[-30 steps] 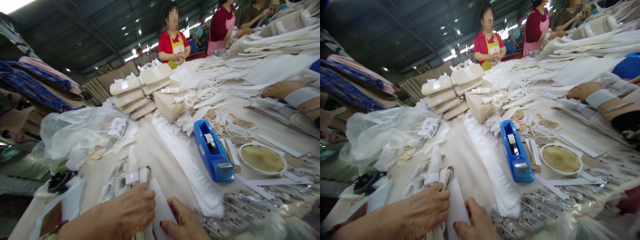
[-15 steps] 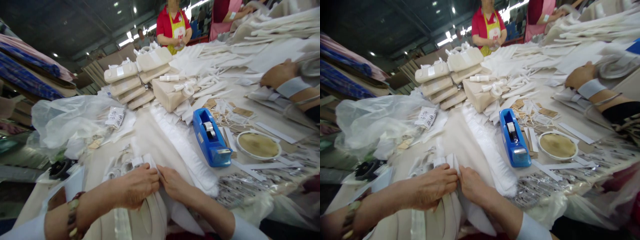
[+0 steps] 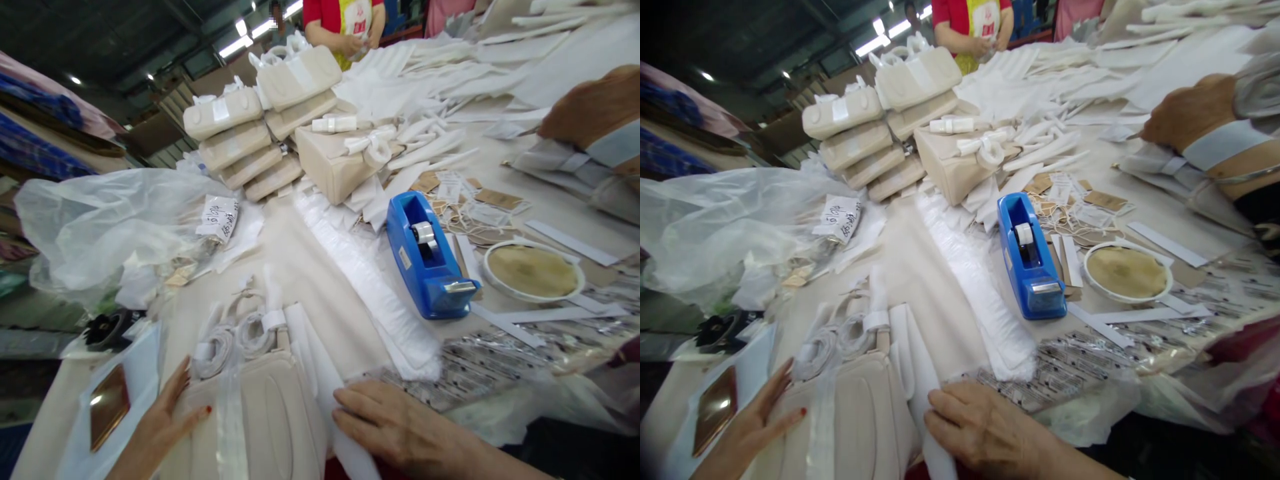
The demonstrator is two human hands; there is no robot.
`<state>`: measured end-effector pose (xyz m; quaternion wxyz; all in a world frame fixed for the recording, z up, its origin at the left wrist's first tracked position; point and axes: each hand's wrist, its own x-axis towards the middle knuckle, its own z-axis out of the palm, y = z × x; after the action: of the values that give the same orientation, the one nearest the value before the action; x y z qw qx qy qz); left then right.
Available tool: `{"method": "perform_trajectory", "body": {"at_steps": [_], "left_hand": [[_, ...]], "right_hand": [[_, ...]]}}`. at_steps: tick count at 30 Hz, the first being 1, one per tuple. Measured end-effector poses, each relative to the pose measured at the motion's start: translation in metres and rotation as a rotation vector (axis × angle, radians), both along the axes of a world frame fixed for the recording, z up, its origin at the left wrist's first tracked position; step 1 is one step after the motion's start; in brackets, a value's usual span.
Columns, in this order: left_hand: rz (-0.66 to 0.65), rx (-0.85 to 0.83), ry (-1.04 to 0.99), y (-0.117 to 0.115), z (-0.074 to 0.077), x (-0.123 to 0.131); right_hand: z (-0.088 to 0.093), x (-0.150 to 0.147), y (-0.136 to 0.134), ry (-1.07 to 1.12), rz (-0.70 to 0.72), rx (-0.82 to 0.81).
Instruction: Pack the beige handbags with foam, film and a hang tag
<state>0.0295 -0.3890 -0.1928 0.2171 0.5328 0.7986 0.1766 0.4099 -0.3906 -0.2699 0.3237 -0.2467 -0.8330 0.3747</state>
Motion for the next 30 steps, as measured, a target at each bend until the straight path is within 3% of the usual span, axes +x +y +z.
{"method": "perform_trajectory", "body": {"at_steps": [4, 9, 15, 21, 25, 30], "left_hand": [[0.042, -0.057, -0.183, 0.003, -0.003, 0.005], [0.089, -0.078, -0.331, 0.001, -0.006, 0.006], [0.123, -0.063, -0.317, -0.002, -0.015, 0.003], [0.134, -0.034, -0.266, -0.003, -0.018, 0.001], [0.146, -0.021, -0.288, -0.005, -0.02, 0.002], [0.22, 0.003, -0.465, -0.007, -0.022, -0.001]], "right_hand": [[-0.012, -0.019, 0.011, -0.128, 0.039, 0.049], [-0.013, -0.031, 0.021, -0.166, -0.039, -0.173], [-0.006, -0.058, 0.011, -0.335, -0.135, -0.142], [0.011, -0.077, 0.011, -0.459, -0.295, -0.385], [0.015, -0.069, 0.008, -0.323, -0.272, -0.44], [0.013, -0.048, 0.002, -0.067, -0.189, -0.432]]}}
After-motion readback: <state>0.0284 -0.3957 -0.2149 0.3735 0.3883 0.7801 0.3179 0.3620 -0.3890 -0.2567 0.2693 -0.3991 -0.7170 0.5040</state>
